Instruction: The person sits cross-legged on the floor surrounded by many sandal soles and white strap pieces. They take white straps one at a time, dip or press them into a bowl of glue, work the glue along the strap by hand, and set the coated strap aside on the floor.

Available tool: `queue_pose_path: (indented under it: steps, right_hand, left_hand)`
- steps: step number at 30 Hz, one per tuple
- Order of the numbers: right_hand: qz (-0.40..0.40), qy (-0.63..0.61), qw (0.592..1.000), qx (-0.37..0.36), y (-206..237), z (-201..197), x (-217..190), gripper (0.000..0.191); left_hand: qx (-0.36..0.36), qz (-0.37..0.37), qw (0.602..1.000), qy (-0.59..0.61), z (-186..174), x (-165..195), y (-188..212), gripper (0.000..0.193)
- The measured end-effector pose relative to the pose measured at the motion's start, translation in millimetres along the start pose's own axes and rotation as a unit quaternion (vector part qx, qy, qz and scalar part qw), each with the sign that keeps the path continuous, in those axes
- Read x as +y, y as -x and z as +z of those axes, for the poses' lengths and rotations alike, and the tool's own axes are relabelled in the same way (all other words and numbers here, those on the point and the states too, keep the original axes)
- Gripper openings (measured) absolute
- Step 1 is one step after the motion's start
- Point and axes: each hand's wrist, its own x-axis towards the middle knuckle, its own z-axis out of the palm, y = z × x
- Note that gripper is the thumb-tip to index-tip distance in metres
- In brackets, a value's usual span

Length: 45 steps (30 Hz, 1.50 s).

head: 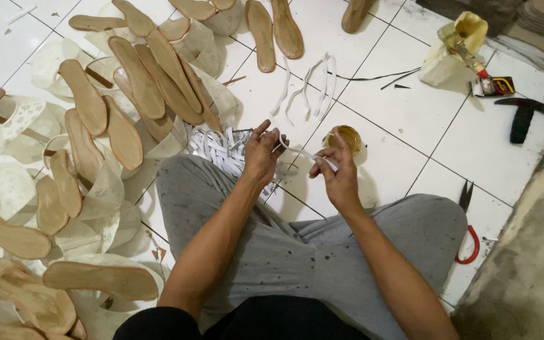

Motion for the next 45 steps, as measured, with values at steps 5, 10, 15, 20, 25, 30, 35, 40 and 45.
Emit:
queue_pose_path:
  steps: [5, 10, 15, 20, 25, 30, 35, 40, 45]
  right_hand:
    - [-0.105, 0.092, 0.99, -0.008, 3, -10, -1, 0.073]
    - [-0.046, 0.123, 0.991, -0.012, -4, -20, -2, 0.075]
    - [-0.014, 0.076, 0.997, 0.018, -1, -20, -2, 0.075]
    - [-0.068, 0.193, 0.978, 0.03, 2, -15, -2, 0.064]
    - [-0.154, 0.235, 0.959, 0.031, -2, -20, -6, 0.053]
    - [-0.173, 0.291, 0.941, 0.004, 4, -19, -16, 0.054]
    - [-0.132, 0.403, 0.905, -0.026, 1, -12, -25, 0.07]
    - [-0.166, 0.367, 0.915, -0.001, 2, -15, -18, 0.076]
    - [-0.186, 0.468, 0.864, 0.013, -4, -23, 1, 0.065]
  left_hand:
    - [0.047, 0.408, 0.745, -0.525, 15, 11, 30, 0.07]
    - [-0.281, 0.108, 0.887, -0.35, 40, 27, 49, 0.05]
    - [-0.266, 0.022, 0.864, -0.427, 48, 22, 59, 0.038]
    - [-0.273, -0.014, 0.913, -0.302, 38, 8, 49, 0.031]
    - [-0.21, -0.056, 0.94, -0.264, 22, -1, 36, 0.031]
    - [-0.179, -0.118, 0.958, -0.19, 18, -5, 28, 0.033]
    - [-0.179, -0.123, 0.958, -0.189, 16, -6, 27, 0.038]
    - [-0.192, -0.112, 0.961, -0.165, 16, -4, 27, 0.037]
    - [-0.202, -0.097, 0.961, -0.161, 20, 7, 29, 0.041]
